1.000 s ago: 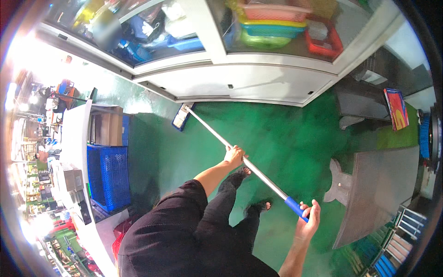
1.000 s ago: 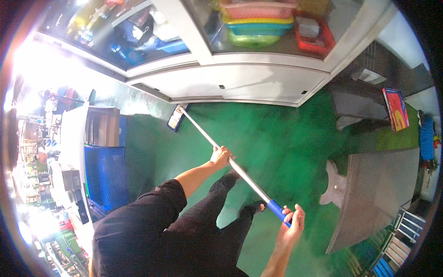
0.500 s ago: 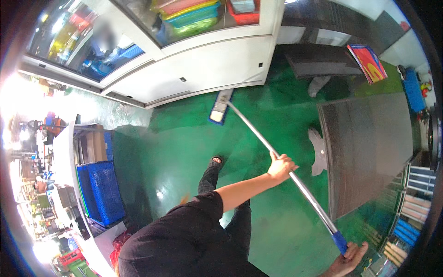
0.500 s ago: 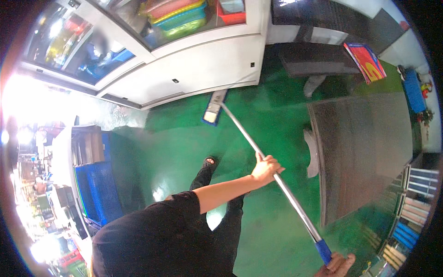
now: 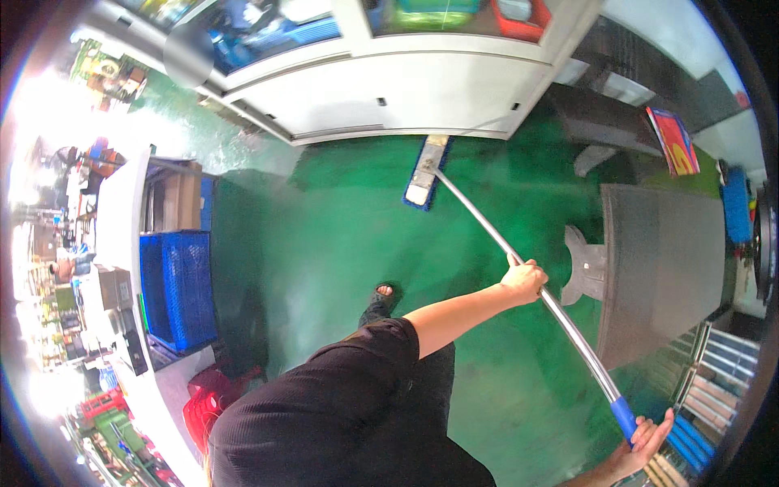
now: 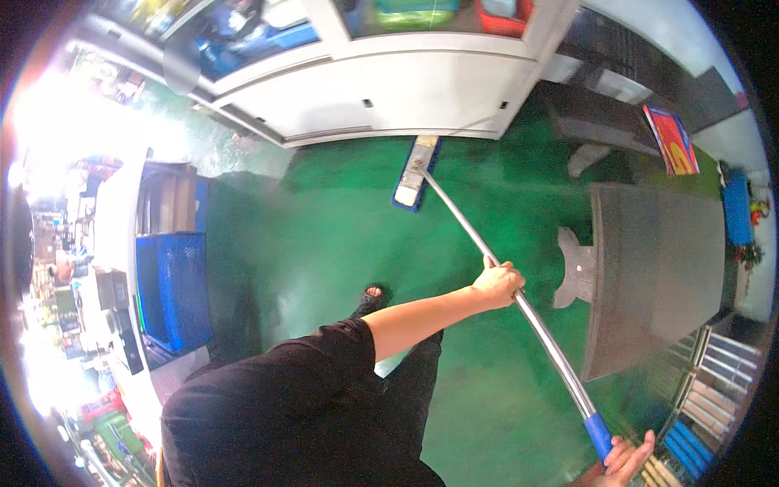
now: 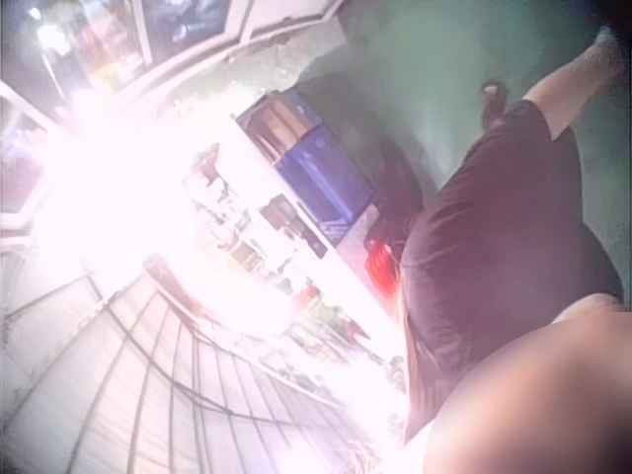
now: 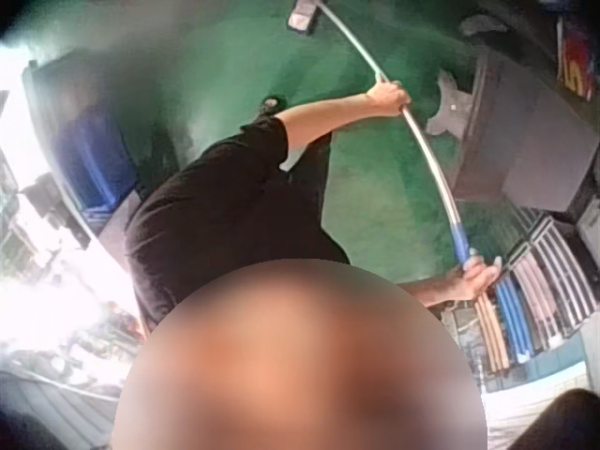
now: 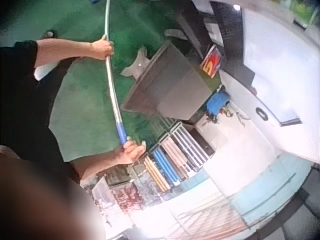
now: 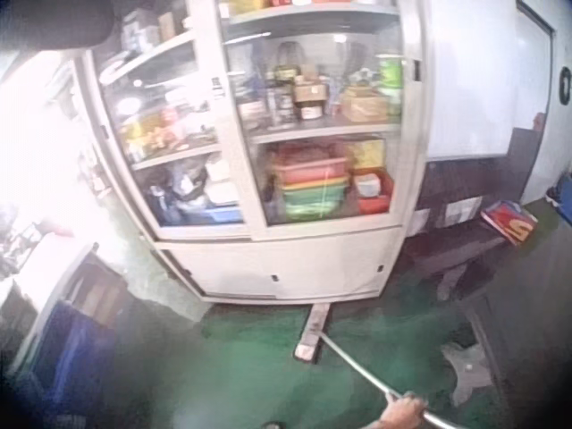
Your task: The person mops the green floor of a store using a flat mop. They move around the store, cleaning different areas, including under a table and near shelves. The person also moves a red plastic chair to clean underneath it.
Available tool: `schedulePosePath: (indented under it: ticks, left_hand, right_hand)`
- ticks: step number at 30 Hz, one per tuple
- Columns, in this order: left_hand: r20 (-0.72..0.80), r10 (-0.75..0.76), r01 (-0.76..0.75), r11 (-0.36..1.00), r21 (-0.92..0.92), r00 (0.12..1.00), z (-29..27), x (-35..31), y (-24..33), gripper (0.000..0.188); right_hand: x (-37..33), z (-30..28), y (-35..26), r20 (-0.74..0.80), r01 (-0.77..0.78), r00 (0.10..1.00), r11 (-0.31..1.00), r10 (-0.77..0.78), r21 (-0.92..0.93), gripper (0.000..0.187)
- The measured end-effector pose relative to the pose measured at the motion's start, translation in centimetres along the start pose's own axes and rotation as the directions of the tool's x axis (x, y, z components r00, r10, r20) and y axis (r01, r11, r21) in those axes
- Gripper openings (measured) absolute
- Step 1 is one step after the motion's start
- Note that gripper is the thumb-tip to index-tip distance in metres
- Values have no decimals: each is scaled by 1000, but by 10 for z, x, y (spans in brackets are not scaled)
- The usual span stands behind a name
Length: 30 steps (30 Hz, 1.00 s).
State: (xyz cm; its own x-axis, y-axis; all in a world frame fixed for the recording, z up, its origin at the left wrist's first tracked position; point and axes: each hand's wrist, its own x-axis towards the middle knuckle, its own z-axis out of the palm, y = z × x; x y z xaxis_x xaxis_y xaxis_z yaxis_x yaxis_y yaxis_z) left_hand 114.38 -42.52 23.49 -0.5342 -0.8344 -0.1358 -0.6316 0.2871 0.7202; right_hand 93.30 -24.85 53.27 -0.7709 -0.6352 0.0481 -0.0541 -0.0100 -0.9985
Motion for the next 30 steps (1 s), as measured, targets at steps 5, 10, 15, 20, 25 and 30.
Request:
schedulePosePath:
  ticks: [5,10,15,20,25,30]
  left_hand:
    - [-38,-183,186,976,111,982,-64,-108,-109,12]
    - [-116,-382,398,855,332,917,-98,-236,-255,13]
    - [-164,-393,414,722,554,905,-115,-329,-350,22]
    - [8,-275,243,862,445,961,-115,-316,-224,32]
    - [240,36,-108,949,296,970,-10,-311,-78,34]
    - [477,362,-489,855,172,801,134,-336,89,37]
  right_hand:
    - [-72,84,41,227,-88,969,996,93,-32,33]
    - [-193,189,101,363,-248,898,968,247,-43,31]
    - [-289,223,119,586,-508,727,855,358,108,19]
    - [-288,127,63,510,-388,821,907,258,165,19]
    - [-301,-40,-14,226,-202,959,972,171,123,18]
    - [-400,-239,-46,-210,-90,974,996,89,6,18]
